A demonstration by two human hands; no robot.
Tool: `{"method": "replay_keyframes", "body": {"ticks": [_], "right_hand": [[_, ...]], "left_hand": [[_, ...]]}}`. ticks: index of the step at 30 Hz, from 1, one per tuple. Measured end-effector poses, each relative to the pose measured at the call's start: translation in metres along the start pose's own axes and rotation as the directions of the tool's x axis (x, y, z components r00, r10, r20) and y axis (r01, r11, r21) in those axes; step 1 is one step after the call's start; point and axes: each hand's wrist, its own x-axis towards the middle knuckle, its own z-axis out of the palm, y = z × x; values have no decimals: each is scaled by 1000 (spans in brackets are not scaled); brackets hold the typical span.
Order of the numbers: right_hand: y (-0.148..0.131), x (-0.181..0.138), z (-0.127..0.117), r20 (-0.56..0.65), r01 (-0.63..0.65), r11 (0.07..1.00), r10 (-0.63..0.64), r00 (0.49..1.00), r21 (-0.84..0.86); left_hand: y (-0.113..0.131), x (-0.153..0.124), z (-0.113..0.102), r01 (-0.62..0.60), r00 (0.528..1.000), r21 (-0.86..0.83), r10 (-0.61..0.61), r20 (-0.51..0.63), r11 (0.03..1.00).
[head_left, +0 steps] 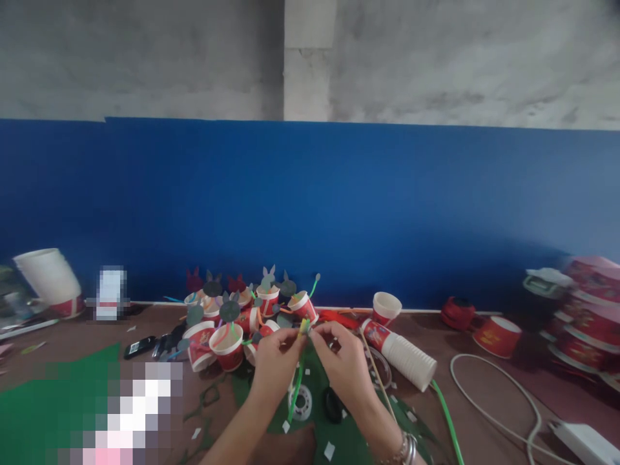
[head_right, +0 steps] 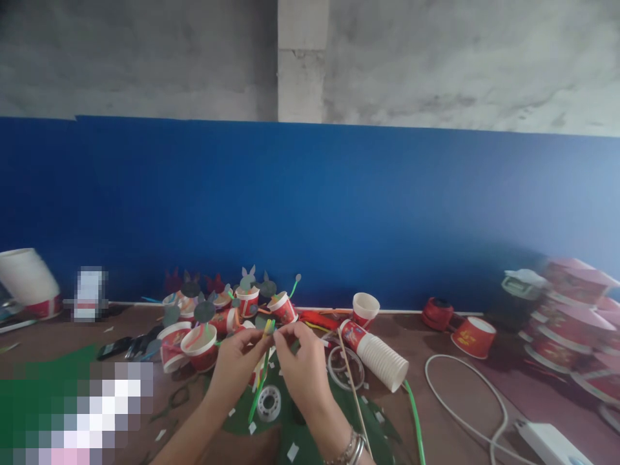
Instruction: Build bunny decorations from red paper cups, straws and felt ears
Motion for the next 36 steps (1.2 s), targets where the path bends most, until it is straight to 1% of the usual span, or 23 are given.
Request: {"method": "replay_keyframes", "body": {"ticks": [3,6,11,17,21,24,26,27,29,31,32,34,36], "right_hand": [[-1,4,-4,43,-115,990,112,993,86],[-4,5,-8,61,-157,981,151,987,118],[-7,5,-10,54,-161,979,155,986,125],[-4,6,-9,56,-157,976,150,987,149],[2,8,-9,80,-156,967,142,987,202],[6,11,-8,126,-187,942,157,979,280],[7,12,-8,137,-200,940,167,976,276],[6,12,-9,120,-190,950,165,979,248],[5,10,-8,45,-137,976,131,990,171],[4,8,-7,-23,-60,993,63,998,101],[4,7,-6,-39,-23,997,26,999,76],[4,5,-4,-30,23,999,-22,999,44],[3,5,-4,-7,11,998,-11,1000,60]], "left_hand": [[2,0,2,85,995,-139,-78,54,987],[4,-2,2,121,991,-214,-107,77,969],[3,-4,3,135,988,-287,-104,118,948],[0,-3,3,161,981,-361,-110,157,918],[4,-3,2,207,972,-387,-143,187,898],[7,-2,2,252,959,-416,-166,231,874],[6,-2,2,259,958,-435,-172,230,863],[5,-1,3,248,963,-434,-172,208,866],[2,0,3,213,975,-406,-171,139,888],[1,0,3,171,985,-348,-152,82,922],[1,-1,4,152,988,-318,-136,72,936],[2,-2,4,125,990,-277,-104,92,953],[5,-3,4,119,987,-258,-86,134,959]]}}
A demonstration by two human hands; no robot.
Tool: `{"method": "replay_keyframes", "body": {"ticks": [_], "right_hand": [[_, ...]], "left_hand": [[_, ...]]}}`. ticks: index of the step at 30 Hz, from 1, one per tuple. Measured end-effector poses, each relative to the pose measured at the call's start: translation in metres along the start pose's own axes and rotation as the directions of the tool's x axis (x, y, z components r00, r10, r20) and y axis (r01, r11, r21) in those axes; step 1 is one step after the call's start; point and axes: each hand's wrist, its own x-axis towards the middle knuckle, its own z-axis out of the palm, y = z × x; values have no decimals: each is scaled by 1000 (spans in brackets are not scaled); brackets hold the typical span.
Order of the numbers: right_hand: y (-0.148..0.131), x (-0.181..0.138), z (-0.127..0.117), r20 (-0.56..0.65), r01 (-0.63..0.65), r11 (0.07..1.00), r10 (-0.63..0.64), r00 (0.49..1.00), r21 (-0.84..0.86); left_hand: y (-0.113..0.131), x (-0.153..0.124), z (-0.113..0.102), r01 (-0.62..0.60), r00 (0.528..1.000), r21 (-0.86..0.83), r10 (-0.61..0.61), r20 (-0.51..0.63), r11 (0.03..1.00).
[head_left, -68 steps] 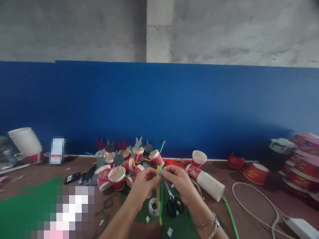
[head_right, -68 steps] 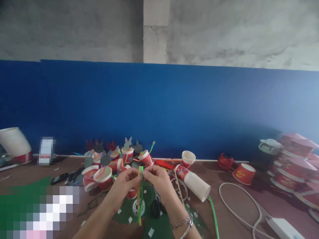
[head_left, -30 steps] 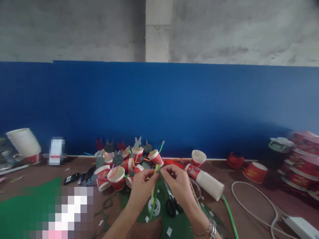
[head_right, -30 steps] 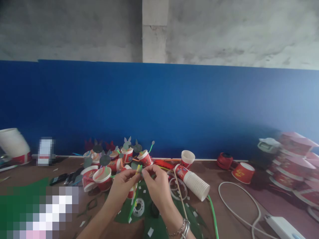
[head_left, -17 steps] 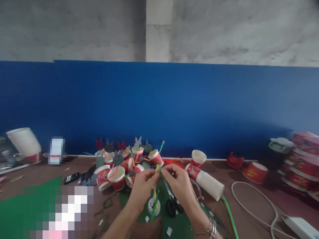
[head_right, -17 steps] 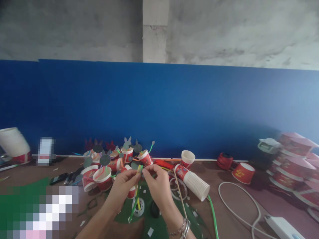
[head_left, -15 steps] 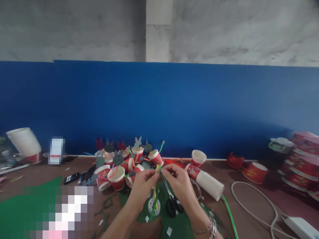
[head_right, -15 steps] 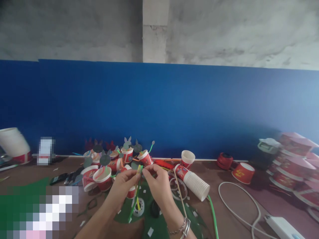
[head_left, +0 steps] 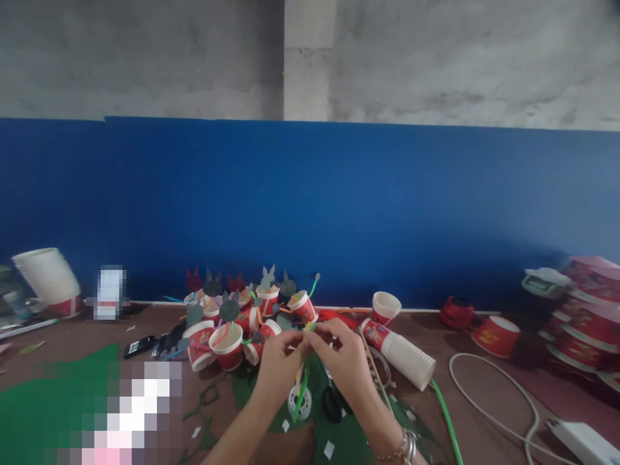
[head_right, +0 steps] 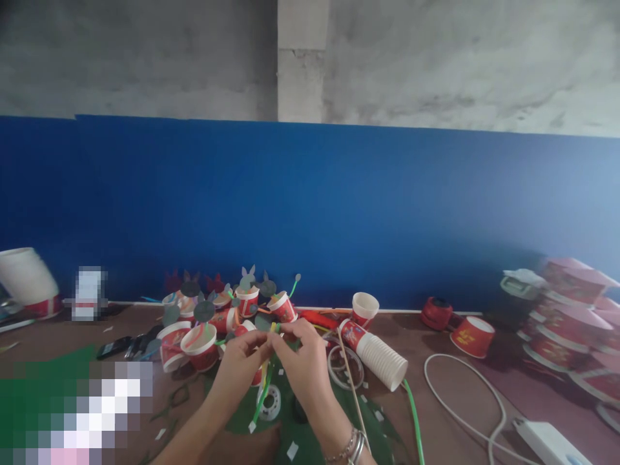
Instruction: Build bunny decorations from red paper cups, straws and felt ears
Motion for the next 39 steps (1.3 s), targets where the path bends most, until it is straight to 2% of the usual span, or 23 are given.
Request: {"method": "replay_keyframes", "body": {"ticks": [6,9,13,16,20,23,30,35,39], "right_hand": [[-4,3,-4,180,-188,943,142,973,274],[0,5,-5,175,-223,906,169,970,361],[5,9,-6,182,-240,924,192,964,297],[4,10,-8,185,-157,966,120,975,203],[1,9,-10,147,-56,981,29,989,184],[3,10,-11,183,-93,973,54,982,213],[5,10,-12,247,-113,985,78,966,132],[6,9,-11,182,-43,995,26,983,91],[9,11,-12,245,-137,975,92,965,172]], "left_hand": [[-1,-1,-1,47,993,43,-52,111,998],[-1,-1,-2,99,985,55,-106,140,994],[0,-1,-1,93,992,98,-101,81,991],[0,-1,0,68,996,147,-75,47,987],[0,-2,0,120,985,114,-132,110,986],[2,-2,0,146,977,119,-163,141,982],[5,-3,3,165,982,103,-173,71,981],[1,-5,9,167,986,26,-167,27,986],[1,-4,8,193,980,-34,-191,59,981]]}}
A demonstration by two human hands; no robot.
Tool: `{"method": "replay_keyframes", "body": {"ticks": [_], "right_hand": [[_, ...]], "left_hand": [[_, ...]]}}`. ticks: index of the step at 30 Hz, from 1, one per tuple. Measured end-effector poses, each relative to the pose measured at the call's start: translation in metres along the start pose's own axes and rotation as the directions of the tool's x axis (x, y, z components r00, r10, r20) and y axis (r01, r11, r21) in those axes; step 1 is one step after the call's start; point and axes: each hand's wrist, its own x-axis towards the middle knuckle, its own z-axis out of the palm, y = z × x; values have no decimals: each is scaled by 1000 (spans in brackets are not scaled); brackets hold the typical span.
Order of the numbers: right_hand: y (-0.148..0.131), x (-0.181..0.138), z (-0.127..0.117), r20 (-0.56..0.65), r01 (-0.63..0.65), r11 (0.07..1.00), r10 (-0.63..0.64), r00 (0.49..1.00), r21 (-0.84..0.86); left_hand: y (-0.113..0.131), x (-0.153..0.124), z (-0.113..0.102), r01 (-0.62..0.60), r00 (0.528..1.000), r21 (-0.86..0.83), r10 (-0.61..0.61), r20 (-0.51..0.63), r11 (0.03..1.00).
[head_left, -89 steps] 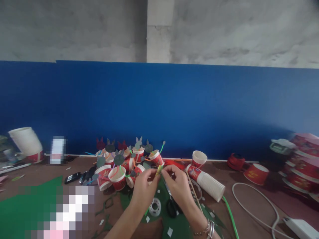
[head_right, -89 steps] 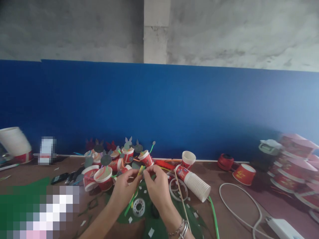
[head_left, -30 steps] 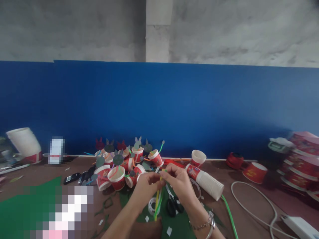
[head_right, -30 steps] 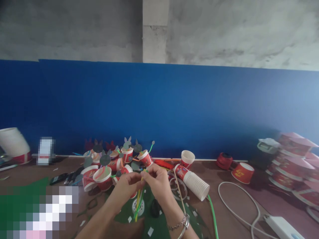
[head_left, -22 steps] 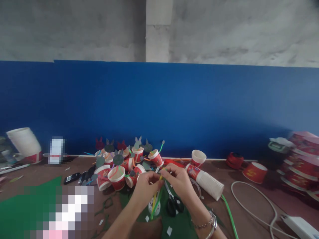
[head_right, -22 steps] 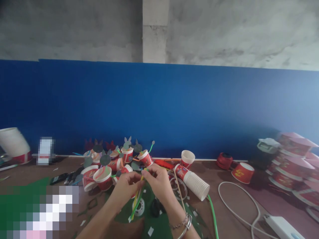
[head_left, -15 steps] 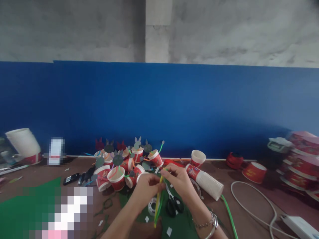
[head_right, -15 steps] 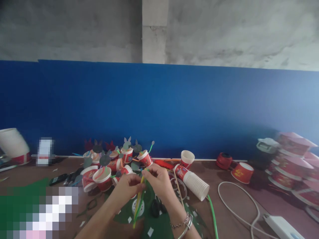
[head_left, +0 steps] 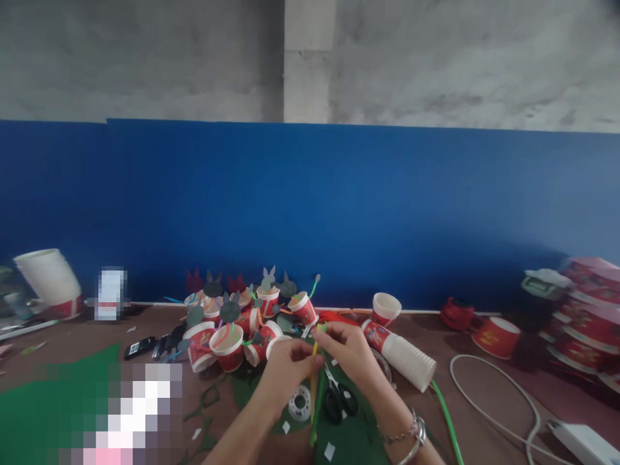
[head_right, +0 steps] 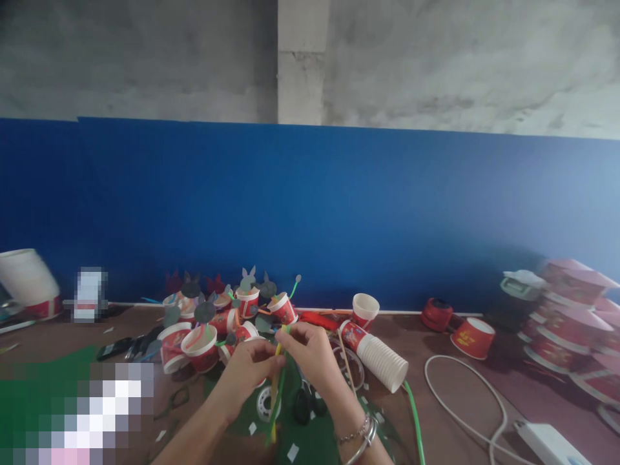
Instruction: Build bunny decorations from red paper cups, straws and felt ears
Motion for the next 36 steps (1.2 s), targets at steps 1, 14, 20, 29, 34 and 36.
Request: {"method": "replay_keyframes", "body": {"ticks": [1,14,20,29,34,36], "right_hand": [[0,0,-1,18,-6,1000,6,1000,7],[18,8,-13,-178,-77,982,108,978,170],[13,7,-8,2,-200,803,241,971,562],[-1,-2,7,58,-199,862,194,979,466],[-10,-6,8,70,-51,976,36,997,213],[-10,-7,10,51,47,993,-52,997,107]], "left_hand": [[0,0,-1,0,1000,6,0,0,1000],[15,0,-22,10,984,55,-20,178,998],[18,-10,-19,0,966,-339,88,242,941],[-2,-3,-8,-308,950,-206,312,-17,929],[-1,3,-10,-100,986,-384,143,84,918],[0,3,-9,-82,980,-366,141,137,927]]}}
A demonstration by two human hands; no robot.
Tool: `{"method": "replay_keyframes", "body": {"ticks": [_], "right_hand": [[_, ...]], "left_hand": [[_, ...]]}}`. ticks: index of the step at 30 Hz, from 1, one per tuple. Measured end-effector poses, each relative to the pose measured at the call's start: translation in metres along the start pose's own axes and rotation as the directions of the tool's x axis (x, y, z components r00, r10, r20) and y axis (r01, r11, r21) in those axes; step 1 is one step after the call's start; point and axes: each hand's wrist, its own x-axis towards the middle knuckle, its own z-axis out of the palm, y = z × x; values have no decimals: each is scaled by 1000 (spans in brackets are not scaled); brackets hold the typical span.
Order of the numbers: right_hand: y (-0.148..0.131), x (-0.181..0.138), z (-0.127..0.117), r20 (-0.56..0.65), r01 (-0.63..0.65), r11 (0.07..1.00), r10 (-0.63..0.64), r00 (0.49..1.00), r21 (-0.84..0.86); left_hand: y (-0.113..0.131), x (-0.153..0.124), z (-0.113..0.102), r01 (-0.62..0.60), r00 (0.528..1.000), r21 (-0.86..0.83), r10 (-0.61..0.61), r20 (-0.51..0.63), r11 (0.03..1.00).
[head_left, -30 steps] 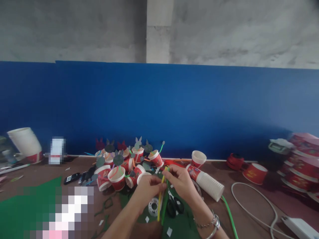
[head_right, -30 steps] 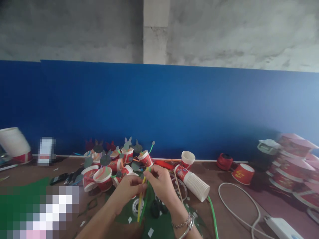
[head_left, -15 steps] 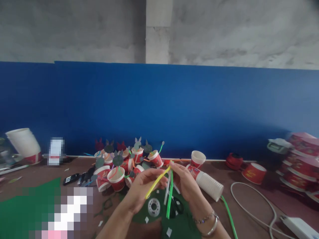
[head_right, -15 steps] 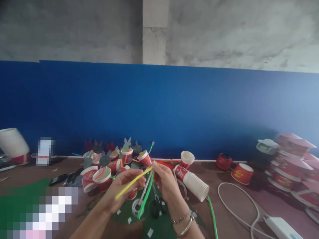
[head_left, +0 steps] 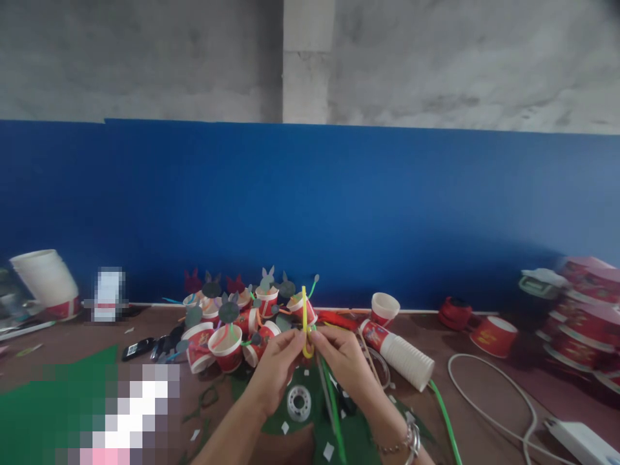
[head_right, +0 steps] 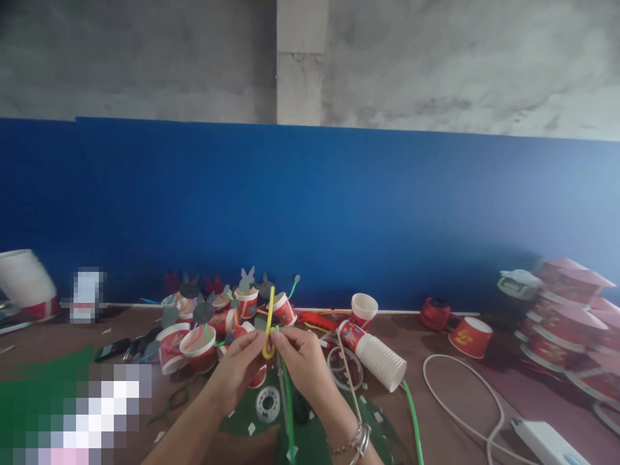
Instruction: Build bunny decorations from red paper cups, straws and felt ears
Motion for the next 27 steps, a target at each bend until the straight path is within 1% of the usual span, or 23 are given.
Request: {"method": "replay_keyframes", "body": {"ticks": [1,3,6,8,9,11,13,15,17,19,22,24,27], "right_hand": [[1,-1,1,-7,27,999,-28,1000,-47],[3,-2,2,-32,41,991,-45,998,-125],[2,-4,4,-57,52,975,-66,996,-215],[1,-5,4,-32,51,962,-62,998,-268],[0,-5,4,-15,50,954,-56,998,-296],[1,-6,5,10,61,938,-62,998,-341],[3,-6,5,23,88,930,-85,996,-358],[6,-6,5,40,98,931,-89,995,-352],[7,-5,4,75,103,932,-82,994,-347],[5,-5,3,135,99,932,-55,989,-348],[1,-6,0,195,64,925,11,981,-375],[-1,-6,-3,180,35,919,39,983,-393],[1,-4,-9,135,-28,925,85,987,-378]], "left_hand": [[0,0,0,-13,1000,48,13,3,999],[-1,0,-1,-60,997,211,70,-40,976],[-2,2,-4,-99,980,449,166,-113,888],[-4,3,-6,-105,976,504,186,-111,857],[-5,3,-6,-107,977,498,183,-107,861],[-7,4,-6,-90,984,434,147,-100,896],[-10,3,-3,-55,992,324,89,-92,945],[-13,2,0,-35,994,221,58,-97,975],[-15,2,2,-44,987,170,69,-145,984],[-15,3,1,-60,969,157,95,-226,986],[-12,5,-2,-67,917,169,127,-378,983],[-9,6,-4,-61,886,172,133,-444,983],[-6,6,-3,-82,880,149,142,-453,985]]}}
